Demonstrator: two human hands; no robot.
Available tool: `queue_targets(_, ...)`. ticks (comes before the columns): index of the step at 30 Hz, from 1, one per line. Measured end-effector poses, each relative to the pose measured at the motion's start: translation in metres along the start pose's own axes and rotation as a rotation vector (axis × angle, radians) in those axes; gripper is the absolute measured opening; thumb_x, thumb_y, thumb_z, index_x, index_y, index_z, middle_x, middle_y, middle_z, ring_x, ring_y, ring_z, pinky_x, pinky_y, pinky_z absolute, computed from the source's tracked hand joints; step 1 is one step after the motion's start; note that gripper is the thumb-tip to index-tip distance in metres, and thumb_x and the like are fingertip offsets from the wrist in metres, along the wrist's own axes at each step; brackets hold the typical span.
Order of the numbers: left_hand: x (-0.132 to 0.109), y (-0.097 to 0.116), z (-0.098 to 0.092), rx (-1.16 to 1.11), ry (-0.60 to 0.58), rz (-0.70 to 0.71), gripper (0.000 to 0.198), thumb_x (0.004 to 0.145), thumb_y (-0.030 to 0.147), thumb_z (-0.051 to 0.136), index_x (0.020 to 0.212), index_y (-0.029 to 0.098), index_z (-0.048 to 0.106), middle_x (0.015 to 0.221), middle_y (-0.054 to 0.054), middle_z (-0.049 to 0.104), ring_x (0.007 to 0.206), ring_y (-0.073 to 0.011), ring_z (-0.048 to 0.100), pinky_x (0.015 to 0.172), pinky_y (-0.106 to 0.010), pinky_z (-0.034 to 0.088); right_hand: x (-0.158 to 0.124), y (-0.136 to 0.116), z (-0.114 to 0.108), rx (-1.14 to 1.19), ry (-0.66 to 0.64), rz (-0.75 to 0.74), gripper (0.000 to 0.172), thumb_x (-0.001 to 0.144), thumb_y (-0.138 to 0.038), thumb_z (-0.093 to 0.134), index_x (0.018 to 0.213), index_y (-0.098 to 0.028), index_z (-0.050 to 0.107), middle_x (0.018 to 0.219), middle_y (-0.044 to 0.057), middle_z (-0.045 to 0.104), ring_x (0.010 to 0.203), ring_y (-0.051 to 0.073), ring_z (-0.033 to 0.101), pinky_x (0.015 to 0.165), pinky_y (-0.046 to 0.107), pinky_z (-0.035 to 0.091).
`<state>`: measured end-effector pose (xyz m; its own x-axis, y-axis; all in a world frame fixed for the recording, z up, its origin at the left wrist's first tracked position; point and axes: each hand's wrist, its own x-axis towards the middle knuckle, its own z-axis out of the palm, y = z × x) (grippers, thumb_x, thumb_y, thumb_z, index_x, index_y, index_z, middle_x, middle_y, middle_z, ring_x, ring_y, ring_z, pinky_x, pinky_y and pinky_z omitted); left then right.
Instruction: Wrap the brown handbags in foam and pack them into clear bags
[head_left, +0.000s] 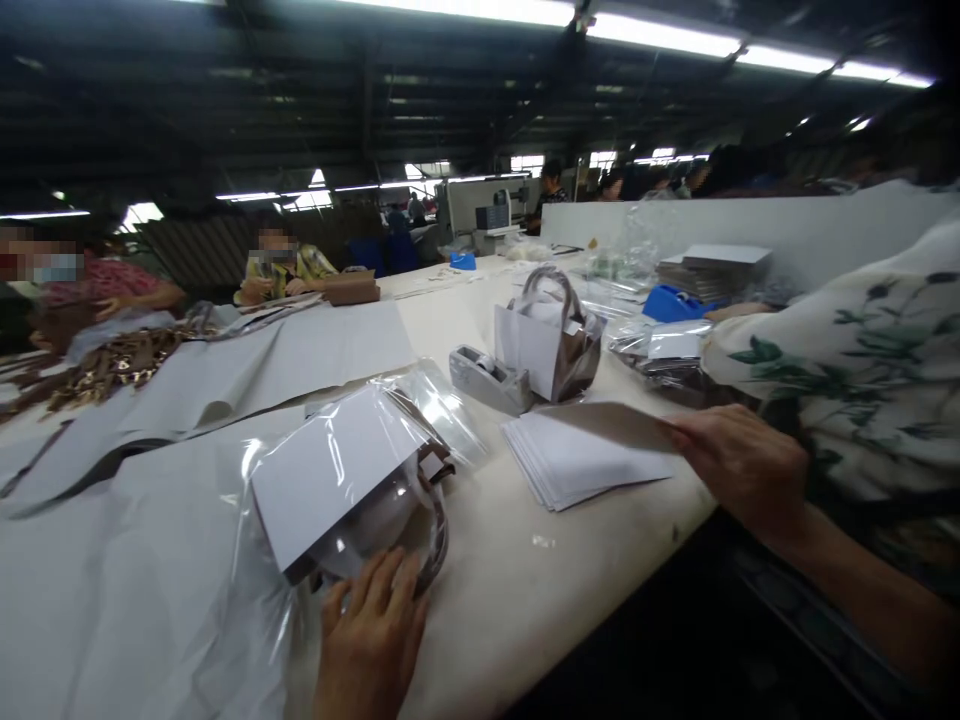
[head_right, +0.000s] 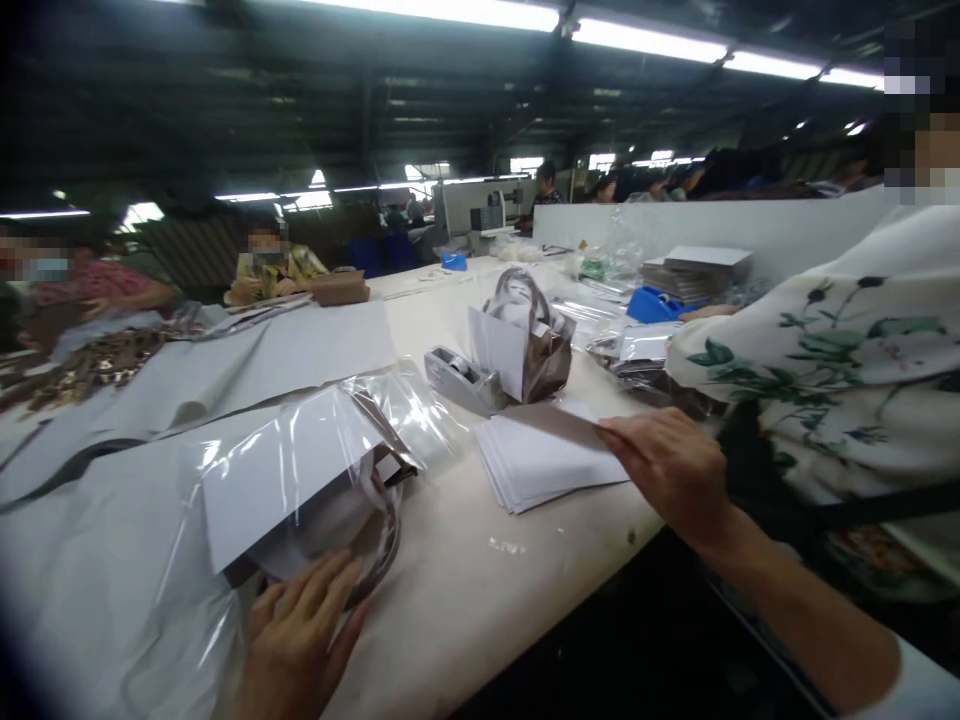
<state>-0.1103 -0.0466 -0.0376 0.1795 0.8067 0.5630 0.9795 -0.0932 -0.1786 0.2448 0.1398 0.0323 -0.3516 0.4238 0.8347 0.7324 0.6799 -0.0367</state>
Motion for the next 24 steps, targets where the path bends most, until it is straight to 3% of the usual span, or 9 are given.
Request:
queue_targets(3,0.019,0.029,0.001,-0.346,0.029,-0.091,0.033,0.082,0.029,0.052,0.113,0.022,0.054,0.112,-0.008,0.06,0.1,-0.0222,0.056,0.084,-0.036,0.043,-0.02,0.003,0.02,0.116,-0.14,-0.154,0.011,0.082,-0.018,0.056,0.091,-0.019,0.062,0.09,0.004,0.066,0.083,0.016,0.061,0.078,0.031,0.049)
queue_targets(5,0.04,0.058,0.007,-0.719,-0.082,-0.289,0.038,0.082,0.034,0.051,0.118,0.022,0.05,0.117,-0.01,0.056,0.099,-0.0217,0.056,0.082,-0.035,0.047,-0.043,-0.001,0.035,0.206,-0.236,-0.138,0.012,0.084,-0.017,0.053,0.093,-0.018,0.061,0.1,0.006,0.065,0.089,0.016,0.061,0.078,0.03,0.051)
queue_targets(9,0.09,0.115,0.033,-1.59,-0.467,-0.89,0.053,0.079,0.051,0.049,0.115,0.013,0.051,0.105,-0.016,0.06,0.083,-0.0221,0.062,0.068,-0.033,0.051,-0.088,-0.016,0.054,0.333,-0.265,-0.067,0.012,0.083,-0.019,0.054,0.094,-0.02,0.06,0.099,0.006,0.065,0.089,0.016,0.062,0.074,0.03,0.052)
queue_targets(12,0.115,0.143,0.055,-2.138,-0.469,-1.042,0.052,0.075,0.052,0.056,0.102,0.009,0.058,0.093,-0.015,0.064,0.077,-0.0223,0.063,0.066,-0.032,0.05,-0.102,-0.021,0.056,0.402,-0.282,-0.031,0.017,0.082,-0.019,0.056,0.098,-0.021,0.058,0.102,0.005,0.064,0.095,0.017,0.06,0.079,0.032,0.051)
queue_targets(18,0.113,0.163,0.075,-2.376,-0.342,-1.158,0.036,0.079,0.043,0.056,0.097,0.012,0.061,0.09,-0.01,0.066,0.075,-0.0159,0.061,0.067,-0.028,0.049,-0.103,-0.019,0.061,0.372,-0.35,0.071,0.039,0.079,-0.039,0.059,0.112,-0.019,0.054,0.106,0.008,0.061,0.102,0.021,0.056,0.094,0.04,0.046)
queue_targets(24,0.111,0.166,0.083,-2.432,-0.31,-1.106,0.031,0.079,0.036,0.057,0.1,0.013,0.06,0.101,-0.011,0.064,0.085,-0.0183,0.06,0.072,-0.029,0.049,-0.1,-0.019,0.059,0.374,-0.394,0.088,0.03,0.082,-0.032,0.056,0.108,-0.018,0.058,0.103,0.009,0.061,0.101,0.019,0.056,0.094,0.037,0.045)
